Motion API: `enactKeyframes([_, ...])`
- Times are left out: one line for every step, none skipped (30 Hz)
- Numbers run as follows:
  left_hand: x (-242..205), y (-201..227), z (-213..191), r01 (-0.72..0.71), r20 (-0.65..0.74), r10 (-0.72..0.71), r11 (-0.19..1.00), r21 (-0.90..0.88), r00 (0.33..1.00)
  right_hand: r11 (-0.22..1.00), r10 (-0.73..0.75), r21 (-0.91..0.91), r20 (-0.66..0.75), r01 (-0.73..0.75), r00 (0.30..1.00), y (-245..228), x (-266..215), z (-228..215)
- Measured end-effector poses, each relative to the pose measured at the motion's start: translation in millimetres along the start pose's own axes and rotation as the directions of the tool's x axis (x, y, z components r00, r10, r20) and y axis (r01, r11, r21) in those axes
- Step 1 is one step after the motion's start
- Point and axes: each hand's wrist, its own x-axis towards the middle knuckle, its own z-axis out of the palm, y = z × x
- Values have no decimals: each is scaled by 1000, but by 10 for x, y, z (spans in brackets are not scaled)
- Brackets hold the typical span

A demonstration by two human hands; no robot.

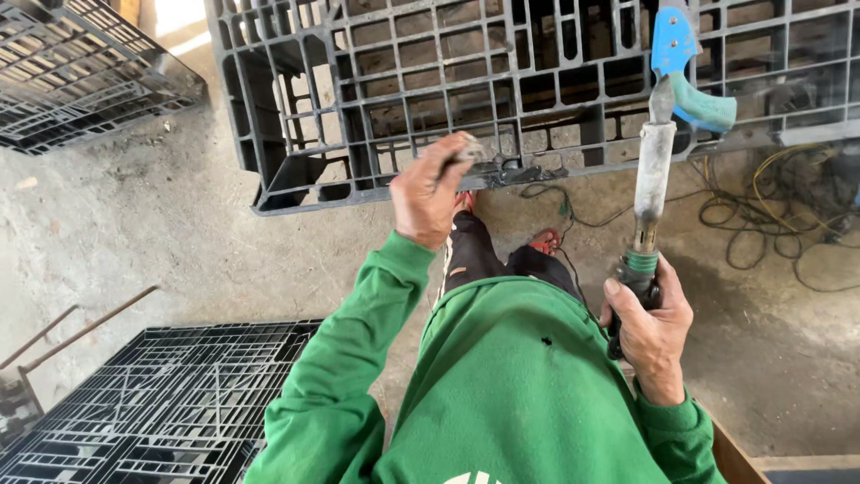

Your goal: The person uses a soldering iron to melt and smooth the edges of a black plastic crate. They repeatedly apply heat along the crate's rim and corners, pressing the plastic with their fingers to shape it.

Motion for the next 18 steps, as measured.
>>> enactKeyframes([-19,21,-22,86,-34,-87,996,-24,996,1000,2,4,-3,-2,1000,-10,13,0])
enactKeyframes([-75,39,-33,177,-66,-180,983,-52,981,1000,6,-13,3,-6,1000,-12,0,-6])
enactKeyframes([-119,50,-17,-32,-19,34,997,73,999,1000,10,-29,8,-10,1000,-8,-11,-6])
enactKeyframes([-138,53,21,-248,54,242,951,184,969,999,8,-46,14,-8,1000,-9,10,-6])
enactKeyframes([-153,51,58,-452,151,426,849,274,892,999,11,-42,26,-10,1000,-12,23,-7])
enactKeyframes([-170,47,90,-457,170,424,830,321,890,999,15,-38,39,-13,999,-17,26,-8])
enactKeyframes([-183,37,120,-461,188,421,808,366,887,999,18,-34,51,-17,999,-23,24,-17])
enactKeyframes([-189,21,146,-470,211,420,782,409,883,999,22,-35,60,-20,998,-21,15,-26])
enactKeyframes([-189,3,160,-433,203,382,807,402,902,999,25,-35,68,-23,997,-18,5,-43])
enactKeyframes([-187,-8,191,-395,196,344,833,387,918,999,29,-40,71,-26,997,-24,-9,-84])
enactKeyframes([-195,-7,225,-356,191,305,857,372,933,998,26,-54,67,-22,997,-29,-16,-122])
enactKeyframes([-208,-6,223,-213,98,193,936,281,976,998,22,-64,70,-17,997,-15,-17,-133])
enactKeyframes([-230,11,219,-68,20,66,983,171,998,997,18,-73,73,-13,997,-5,-19,-144])
enactKeyframes([-213,43,228,68,-40,-66,997,48,997,997,17,-71,75,-11,997,-11,-5,-149])
enactKeyframes([-175,70,248,-2,-57,6,997,74,998,998,15,-68,77,-10,997,-18,9,-157])
enactKeyframes([-204,96,281,-59,-71,67,993,100,995,997,24,-70,79,-19,997,-12,-17,-181])
enactKeyframes([-230,115,320,-117,-82,128,985,127,988,998,29,-61,81,-25,996,3,-38,-194])
enactKeyframes([-225,129,357,-211,-12,221,948,239,975,998,30,-50,86,-25,996,13,-31,-200])
